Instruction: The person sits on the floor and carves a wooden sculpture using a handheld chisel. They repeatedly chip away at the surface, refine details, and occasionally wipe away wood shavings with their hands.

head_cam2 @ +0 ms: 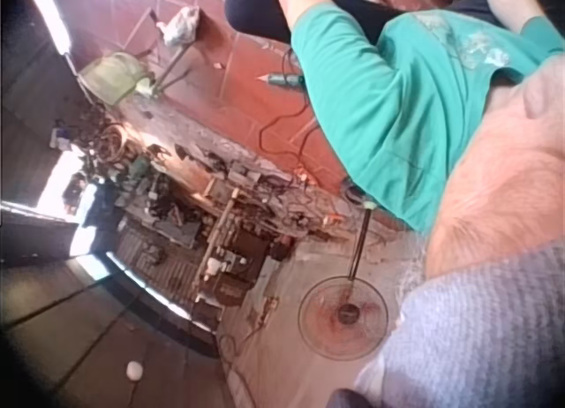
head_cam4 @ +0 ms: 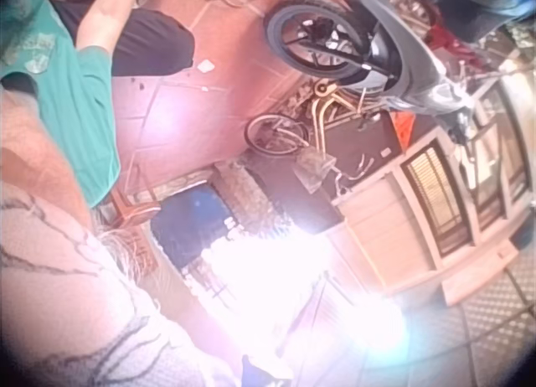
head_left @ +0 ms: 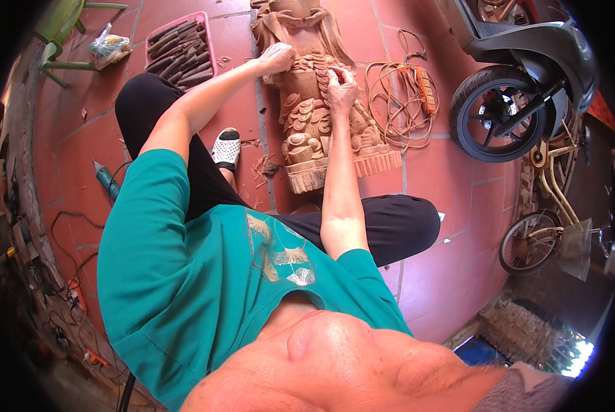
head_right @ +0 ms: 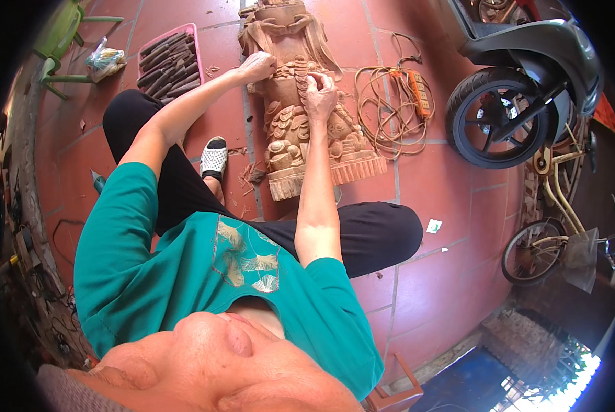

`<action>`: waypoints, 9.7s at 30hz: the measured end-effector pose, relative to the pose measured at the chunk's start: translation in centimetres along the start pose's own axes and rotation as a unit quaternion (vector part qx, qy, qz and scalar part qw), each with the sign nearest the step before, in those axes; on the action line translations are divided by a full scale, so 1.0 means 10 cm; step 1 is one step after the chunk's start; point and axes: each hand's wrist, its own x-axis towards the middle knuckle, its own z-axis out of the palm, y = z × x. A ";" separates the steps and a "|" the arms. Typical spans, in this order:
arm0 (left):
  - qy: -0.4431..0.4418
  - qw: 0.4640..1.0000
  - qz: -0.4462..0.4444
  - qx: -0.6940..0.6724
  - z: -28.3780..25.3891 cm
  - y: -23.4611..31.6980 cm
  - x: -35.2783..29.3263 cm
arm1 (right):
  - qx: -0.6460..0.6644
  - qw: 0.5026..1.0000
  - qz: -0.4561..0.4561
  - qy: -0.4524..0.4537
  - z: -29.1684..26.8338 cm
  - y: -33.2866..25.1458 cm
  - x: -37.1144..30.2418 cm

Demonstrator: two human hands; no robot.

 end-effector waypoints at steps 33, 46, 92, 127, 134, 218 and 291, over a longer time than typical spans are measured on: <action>-0.034 0.994 -0.037 -0.094 -0.13 0.07 0.00 | 0.015 1.000 -0.004 -0.007 0.02 0.05 0.02; 0.051 0.998 0.035 0.001 0.15 0.01 -0.03 | 0.004 1.000 0.001 -0.010 0.00 0.02 0.01; 0.030 0.987 0.101 0.119 0.18 -0.07 -0.10 | -0.001 0.999 -0.032 -0.016 -0.03 0.04 0.01; -0.043 0.988 0.134 0.068 -0.01 -0.25 -0.11 | 0.003 1.000 0.006 -0.019 0.03 -0.09 0.02; -0.162 0.986 0.046 0.004 -0.36 -0.02 -0.13 | -0.002 1.000 -0.018 0.003 -0.03 0.09 0.01; 0.145 0.966 -0.208 -0.055 -0.42 -0.72 0.25 | -0.180 0.978 -0.106 -0.001 0.06 -0.14 0.00; 0.152 0.979 -0.133 0.001 -0.09 -0.48 0.30 | -0.188 0.979 -0.083 -0.006 0.05 -0.21 -0.01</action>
